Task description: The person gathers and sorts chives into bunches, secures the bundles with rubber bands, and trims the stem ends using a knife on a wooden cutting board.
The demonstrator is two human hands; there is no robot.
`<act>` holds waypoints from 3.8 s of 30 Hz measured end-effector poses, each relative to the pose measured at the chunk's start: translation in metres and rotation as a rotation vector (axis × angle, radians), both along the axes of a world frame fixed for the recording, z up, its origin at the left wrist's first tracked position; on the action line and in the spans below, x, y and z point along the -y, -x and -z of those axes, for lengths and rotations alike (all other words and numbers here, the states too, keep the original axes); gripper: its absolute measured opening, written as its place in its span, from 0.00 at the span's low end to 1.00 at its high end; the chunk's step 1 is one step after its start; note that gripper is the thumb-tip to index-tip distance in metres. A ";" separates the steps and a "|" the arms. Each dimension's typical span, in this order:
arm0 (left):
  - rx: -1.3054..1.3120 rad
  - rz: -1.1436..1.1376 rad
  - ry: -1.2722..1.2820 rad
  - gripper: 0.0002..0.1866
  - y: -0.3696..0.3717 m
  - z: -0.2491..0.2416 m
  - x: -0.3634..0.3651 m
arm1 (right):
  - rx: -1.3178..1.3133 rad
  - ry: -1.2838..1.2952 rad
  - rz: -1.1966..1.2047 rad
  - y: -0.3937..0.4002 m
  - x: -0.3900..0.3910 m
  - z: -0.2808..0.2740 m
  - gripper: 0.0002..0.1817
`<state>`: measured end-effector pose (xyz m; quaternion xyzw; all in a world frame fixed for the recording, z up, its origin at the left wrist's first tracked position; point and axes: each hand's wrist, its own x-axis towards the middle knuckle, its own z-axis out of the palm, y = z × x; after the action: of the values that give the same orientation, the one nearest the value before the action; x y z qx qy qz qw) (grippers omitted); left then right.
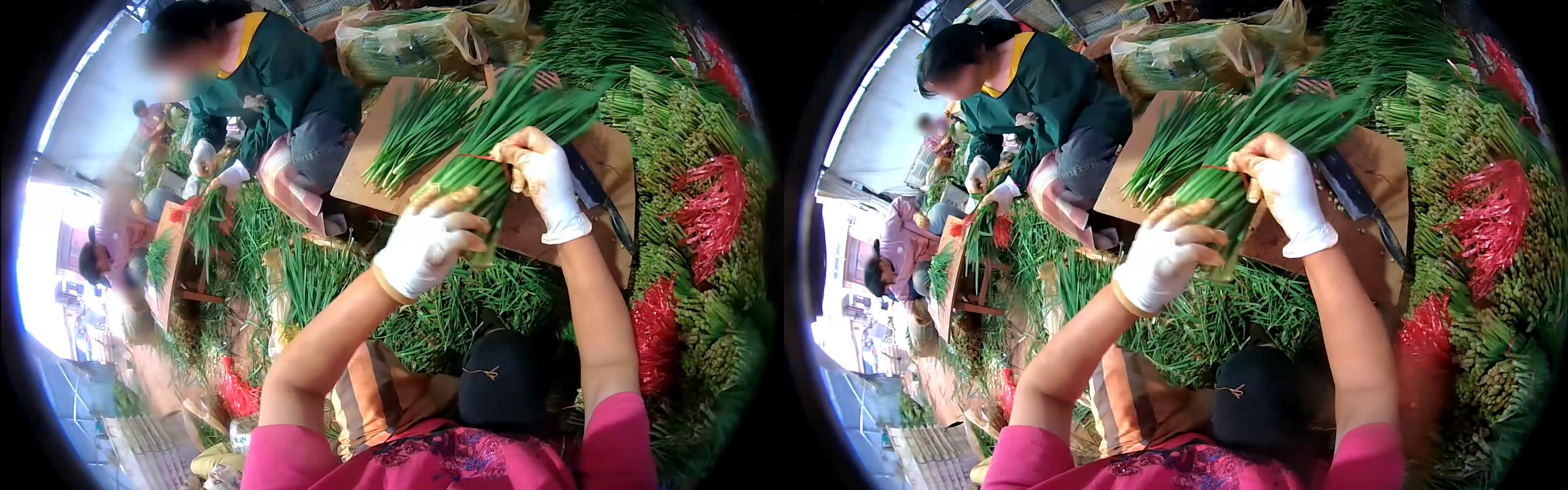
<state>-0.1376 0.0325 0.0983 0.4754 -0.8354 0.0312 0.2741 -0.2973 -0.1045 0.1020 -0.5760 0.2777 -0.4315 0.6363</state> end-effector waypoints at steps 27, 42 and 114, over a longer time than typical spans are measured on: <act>0.365 -0.575 -0.570 0.62 0.023 0.058 0.090 | 0.013 0.050 0.000 0.009 -0.024 0.117 0.05; 0.380 -0.614 -0.595 0.57 0.028 0.064 0.112 | -0.397 0.543 0.124 -0.003 -0.011 0.091 0.04; -0.019 -0.284 -0.959 0.44 -0.051 0.032 0.084 | -0.265 0.057 -0.103 0.006 0.033 0.051 0.07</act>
<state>-0.0871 -0.0510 0.0662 0.6572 -0.6801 -0.3239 0.0254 -0.3036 -0.1371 0.0506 -0.6593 0.3172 -0.3259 0.5988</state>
